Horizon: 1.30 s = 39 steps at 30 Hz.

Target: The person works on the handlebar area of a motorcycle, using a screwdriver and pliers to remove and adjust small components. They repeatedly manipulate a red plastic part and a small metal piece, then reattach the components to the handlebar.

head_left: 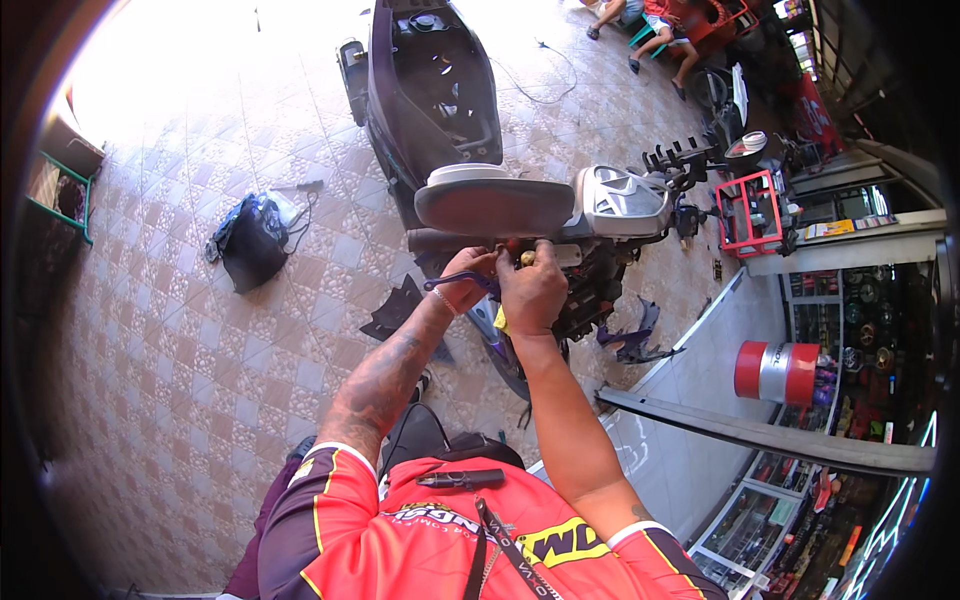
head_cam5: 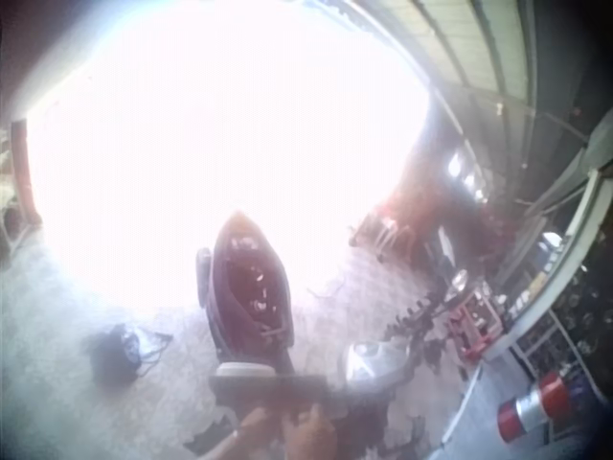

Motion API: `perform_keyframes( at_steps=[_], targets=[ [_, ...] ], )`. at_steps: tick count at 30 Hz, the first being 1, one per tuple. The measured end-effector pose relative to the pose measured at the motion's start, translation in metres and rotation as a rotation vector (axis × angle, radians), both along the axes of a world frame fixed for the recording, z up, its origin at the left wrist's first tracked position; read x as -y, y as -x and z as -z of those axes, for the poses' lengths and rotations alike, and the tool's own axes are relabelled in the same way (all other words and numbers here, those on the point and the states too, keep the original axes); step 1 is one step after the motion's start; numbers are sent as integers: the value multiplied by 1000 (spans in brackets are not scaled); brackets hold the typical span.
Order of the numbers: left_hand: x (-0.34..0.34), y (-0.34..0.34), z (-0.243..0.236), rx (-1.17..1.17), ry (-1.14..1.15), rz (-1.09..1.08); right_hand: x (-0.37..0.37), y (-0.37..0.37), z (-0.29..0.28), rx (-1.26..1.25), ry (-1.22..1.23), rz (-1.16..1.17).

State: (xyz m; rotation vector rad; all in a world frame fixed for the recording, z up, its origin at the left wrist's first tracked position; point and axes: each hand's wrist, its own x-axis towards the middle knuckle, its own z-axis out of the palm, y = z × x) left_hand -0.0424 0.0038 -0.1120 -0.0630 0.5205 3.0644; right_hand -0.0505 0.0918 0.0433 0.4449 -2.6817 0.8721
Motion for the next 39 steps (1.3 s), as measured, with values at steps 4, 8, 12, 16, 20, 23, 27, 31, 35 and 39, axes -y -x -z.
perform_keyframes(
  at_steps=[4,8,12,16,20,23,27,31,35,39],
  targets=[
    [1,7,11,9,38,1,1,5,7,-21,35,19],
    [-2,8,14,-17,65,-30,1,9,10,-33,57,15],
    [1,6,7,-81,7,-53,1,9,8,-13,42,-11],
    [6,4,-4,-72,23,-101,1,7,3,-2,-1,-10],
    [3,6,-10,81,70,-124,2,7,3,-10,-27,-10],
    [1,10,-8,121,86,-165,3,7,5,-10,-4,-5],
    [1,15,-1,141,81,-188,2,6,8,-18,-42,4],
    [3,17,2,98,327,-275,2,5,8,-39,-41,6],
    [9,29,2,39,318,-331,3,3,4,-38,-43,-5],
    [12,33,7,60,609,-408,5,3,3,-25,-47,23]
  ],
)
